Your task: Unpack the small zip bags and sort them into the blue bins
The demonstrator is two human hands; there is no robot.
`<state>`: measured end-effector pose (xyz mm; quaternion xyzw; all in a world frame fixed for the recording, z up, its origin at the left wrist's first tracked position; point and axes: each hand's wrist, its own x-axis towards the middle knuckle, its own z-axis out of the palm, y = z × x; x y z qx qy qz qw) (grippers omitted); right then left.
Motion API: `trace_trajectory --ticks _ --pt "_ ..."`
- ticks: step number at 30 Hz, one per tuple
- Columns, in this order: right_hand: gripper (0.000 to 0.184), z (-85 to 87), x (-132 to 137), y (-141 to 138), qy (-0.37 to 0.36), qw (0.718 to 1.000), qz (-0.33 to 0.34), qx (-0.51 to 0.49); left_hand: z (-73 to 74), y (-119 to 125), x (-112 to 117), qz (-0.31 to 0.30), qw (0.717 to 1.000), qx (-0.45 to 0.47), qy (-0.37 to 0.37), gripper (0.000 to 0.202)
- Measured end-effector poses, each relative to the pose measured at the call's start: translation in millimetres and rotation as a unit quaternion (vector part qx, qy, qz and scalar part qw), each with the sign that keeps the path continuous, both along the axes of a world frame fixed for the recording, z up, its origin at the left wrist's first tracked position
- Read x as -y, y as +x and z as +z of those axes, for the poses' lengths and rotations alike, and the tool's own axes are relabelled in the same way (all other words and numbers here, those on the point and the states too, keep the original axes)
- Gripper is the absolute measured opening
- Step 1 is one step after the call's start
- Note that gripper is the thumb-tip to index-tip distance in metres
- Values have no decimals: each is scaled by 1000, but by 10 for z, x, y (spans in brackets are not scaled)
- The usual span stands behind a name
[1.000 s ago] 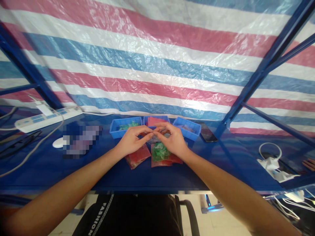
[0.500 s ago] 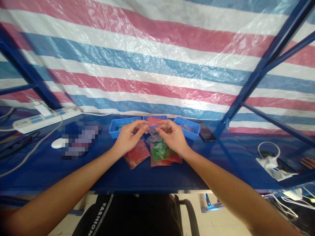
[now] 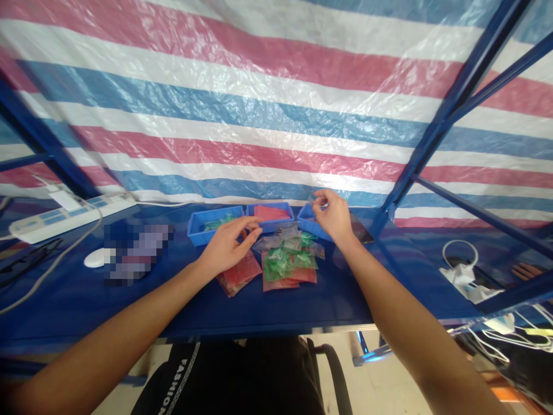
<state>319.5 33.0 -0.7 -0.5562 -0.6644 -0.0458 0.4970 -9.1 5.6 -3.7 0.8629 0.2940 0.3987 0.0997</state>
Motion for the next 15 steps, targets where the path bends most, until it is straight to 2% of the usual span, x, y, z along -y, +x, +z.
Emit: trace_trajectory --ticks 4,10,13,15 --pt "29 -63 -51 19 -39 999 10 -9 0 -19 -11 9 1000 -13 7 33" --pt "20 -118 -90 53 -82 996 -32 6 20 -10 10 5 999 -31 -9 32" --pt "20 -111 -73 21 -114 992 20 -50 37 -6 26 1 999 -39 -13 31" --pt "29 -93 -53 -6 -134 983 67 -111 45 -8 33 1 999 -40 -11 31"
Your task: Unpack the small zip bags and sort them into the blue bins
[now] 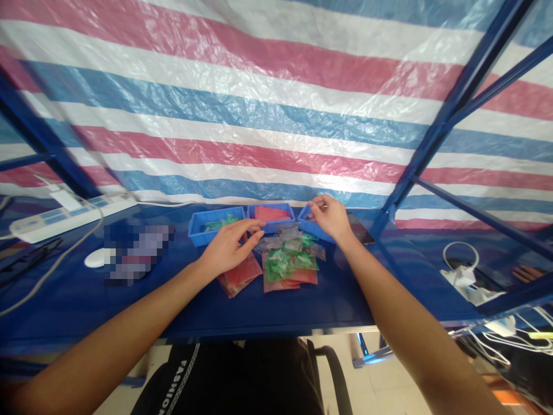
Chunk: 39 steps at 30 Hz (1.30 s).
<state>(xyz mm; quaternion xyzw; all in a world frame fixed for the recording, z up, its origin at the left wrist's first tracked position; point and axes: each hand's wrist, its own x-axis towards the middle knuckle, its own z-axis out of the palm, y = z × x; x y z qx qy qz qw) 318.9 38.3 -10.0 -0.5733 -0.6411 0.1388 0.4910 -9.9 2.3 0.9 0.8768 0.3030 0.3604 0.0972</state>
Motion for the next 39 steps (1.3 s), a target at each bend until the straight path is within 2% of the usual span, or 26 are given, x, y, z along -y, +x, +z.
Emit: trace_trajectory --ticks 2,7,12,15,21,26,34,39 --pt "36 22 17 -14 10 1000 5 -27 5 -4 3 1 1000 -2 2 31" --pt "40 67 48 -14 61 998 -24 21 11 -7 9 -17 1000 -22 7 28" --pt "39 116 125 -86 112 991 -38 65 -13 11 3 -63 996 -51 31 27" --pt "37 152 202 -166 139 986 -24 83 -62 15 -26 -89 993 -71 33 31" --pt "30 137 323 -343 175 971 56 156 -168 -11 -126 -80 988 -134 3 32" --pt "25 67 369 -481 181 952 139 206 -176 -17 -152 -60 988 -139 0 26" --pt "27 22 447 -639 162 943 200 211 -84 -21 -104 -2 999 -43 15 23" --pt "35 -26 477 -750 111 950 262 131 -45 -6 -68 -1 1000 29 9 25"
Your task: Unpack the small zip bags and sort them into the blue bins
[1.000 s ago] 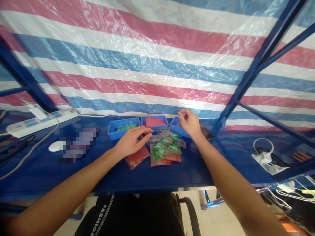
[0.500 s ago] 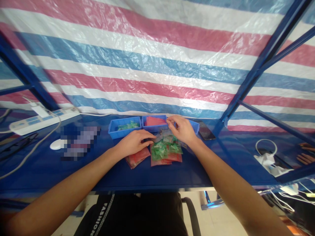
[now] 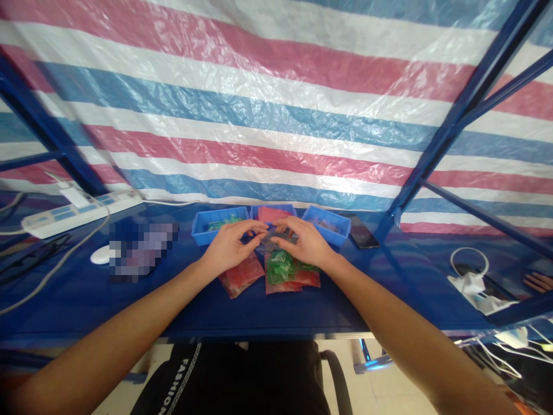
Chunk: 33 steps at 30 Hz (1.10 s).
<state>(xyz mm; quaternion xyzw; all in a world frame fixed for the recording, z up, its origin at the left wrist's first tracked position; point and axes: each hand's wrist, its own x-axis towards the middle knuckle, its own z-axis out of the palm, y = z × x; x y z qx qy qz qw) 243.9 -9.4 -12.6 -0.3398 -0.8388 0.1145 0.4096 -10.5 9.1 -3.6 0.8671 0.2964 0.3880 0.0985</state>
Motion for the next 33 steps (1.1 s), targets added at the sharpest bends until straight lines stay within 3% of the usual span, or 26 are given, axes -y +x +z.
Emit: trace_trajectory --ticks 4,11,16,21,29,33 --pt "34 -83 -28 -51 -89 992 -20 -85 -37 -4 -24 1 1000 -11 -8 29" --pt "42 -124 -107 -45 -145 967 -46 -202 -58 -19 -31 22 999 -38 28 34" --pt "45 -130 -107 -92 -219 933 18 -285 -5 8 14 -59 997 -13 53 36" --pt "43 -139 -65 -104 -280 920 44 -269 -32 15 1 -96 992 -4 79 21" --pt "34 -26 27 -193 -254 918 63 -298 37 3 46 -43 998 31 45 22" --pt "39 -10 34 -181 -268 919 69 -281 50 5 61 -25 999 41 11 23"
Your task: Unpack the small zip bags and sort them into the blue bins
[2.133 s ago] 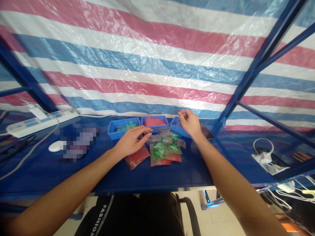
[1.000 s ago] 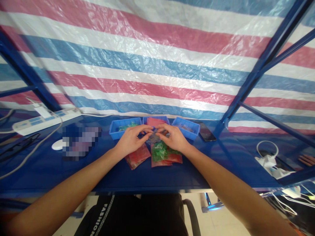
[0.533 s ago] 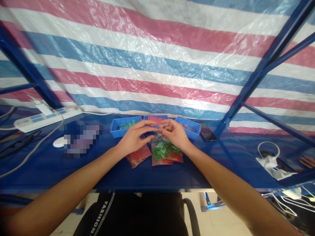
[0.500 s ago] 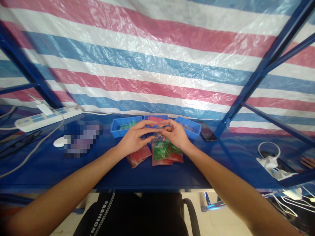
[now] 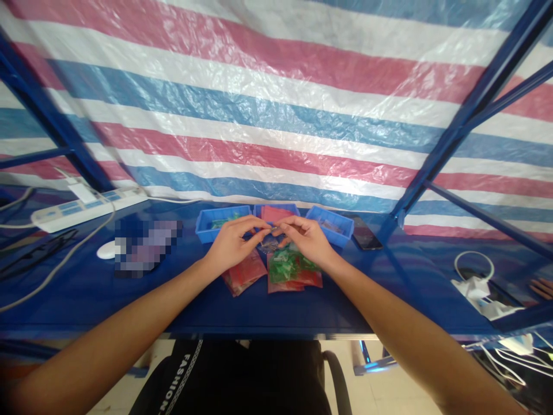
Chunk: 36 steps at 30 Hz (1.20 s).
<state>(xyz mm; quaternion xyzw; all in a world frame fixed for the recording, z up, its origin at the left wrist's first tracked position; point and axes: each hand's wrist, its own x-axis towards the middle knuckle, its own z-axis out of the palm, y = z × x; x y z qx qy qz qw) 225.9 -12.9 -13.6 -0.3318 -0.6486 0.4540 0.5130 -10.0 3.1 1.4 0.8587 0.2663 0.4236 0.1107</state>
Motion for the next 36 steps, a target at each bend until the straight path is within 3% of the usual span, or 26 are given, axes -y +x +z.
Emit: trace_trajectory --ticks 9,21,28,36 --pt "38 -133 -95 39 3 1000 -15 0 -50 23 -29 10 996 34 -83 28" --pt "35 -102 -39 46 80 988 -106 77 1 21 -11 6 997 5 -71 29" --pt "29 -57 35 39 139 975 -108 135 -5 28 -4 -26 997 -17 -71 30" --pt "31 -25 62 6 115 984 -106 88 -35 51 -22 -18 996 -26 -82 19"
